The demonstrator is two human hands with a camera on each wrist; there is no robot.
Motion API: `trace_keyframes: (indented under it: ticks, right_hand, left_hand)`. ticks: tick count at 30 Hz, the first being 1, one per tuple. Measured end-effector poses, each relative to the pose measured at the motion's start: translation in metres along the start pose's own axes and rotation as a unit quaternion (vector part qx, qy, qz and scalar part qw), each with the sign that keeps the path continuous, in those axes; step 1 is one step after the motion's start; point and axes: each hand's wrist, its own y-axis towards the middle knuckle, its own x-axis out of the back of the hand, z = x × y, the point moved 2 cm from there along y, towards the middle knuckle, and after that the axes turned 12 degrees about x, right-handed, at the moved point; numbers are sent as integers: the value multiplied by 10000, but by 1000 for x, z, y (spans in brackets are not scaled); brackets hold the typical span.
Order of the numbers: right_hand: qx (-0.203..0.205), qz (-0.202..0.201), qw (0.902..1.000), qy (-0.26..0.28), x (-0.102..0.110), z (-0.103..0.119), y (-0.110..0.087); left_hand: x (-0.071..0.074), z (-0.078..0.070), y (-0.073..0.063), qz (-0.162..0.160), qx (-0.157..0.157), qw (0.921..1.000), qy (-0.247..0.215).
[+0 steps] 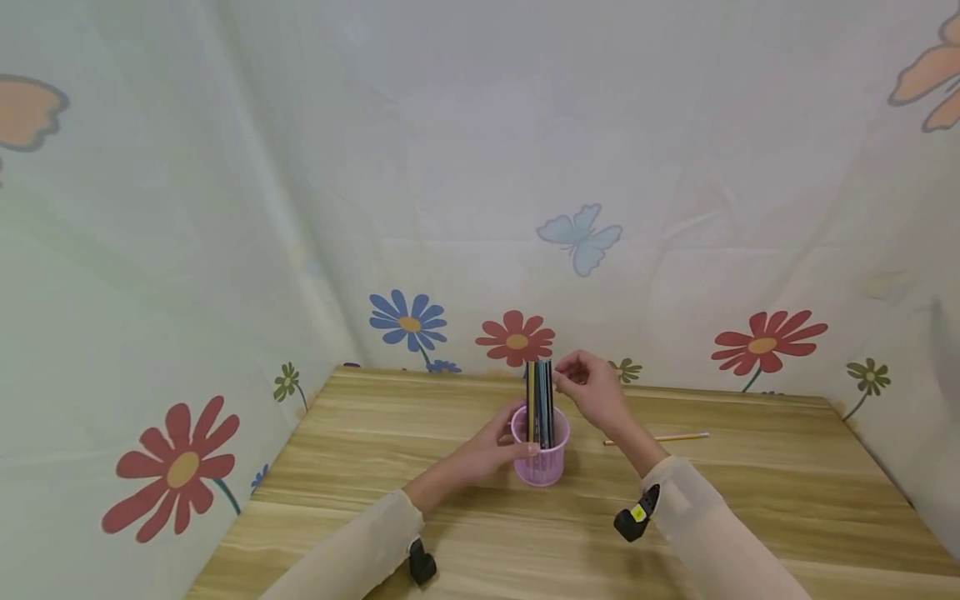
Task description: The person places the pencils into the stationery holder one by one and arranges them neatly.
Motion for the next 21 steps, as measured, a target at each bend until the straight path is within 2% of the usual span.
trace_keyframes:
  ticks: [5, 15, 21]
  right_hand:
    - [137, 227, 9995, -148, 8, -6, -9]
    - [329, 693, 9924, -964, 34, -27, -32]
    - [326, 896, 9903, -1006, 44, -41, -48]
  left_hand:
    - [0, 0, 1, 45, -35, 10000, 5]
    - [1, -2, -1, 35, 76, 9999, 136]
    - [2, -1, -2, 41, 113, 9998, 182]
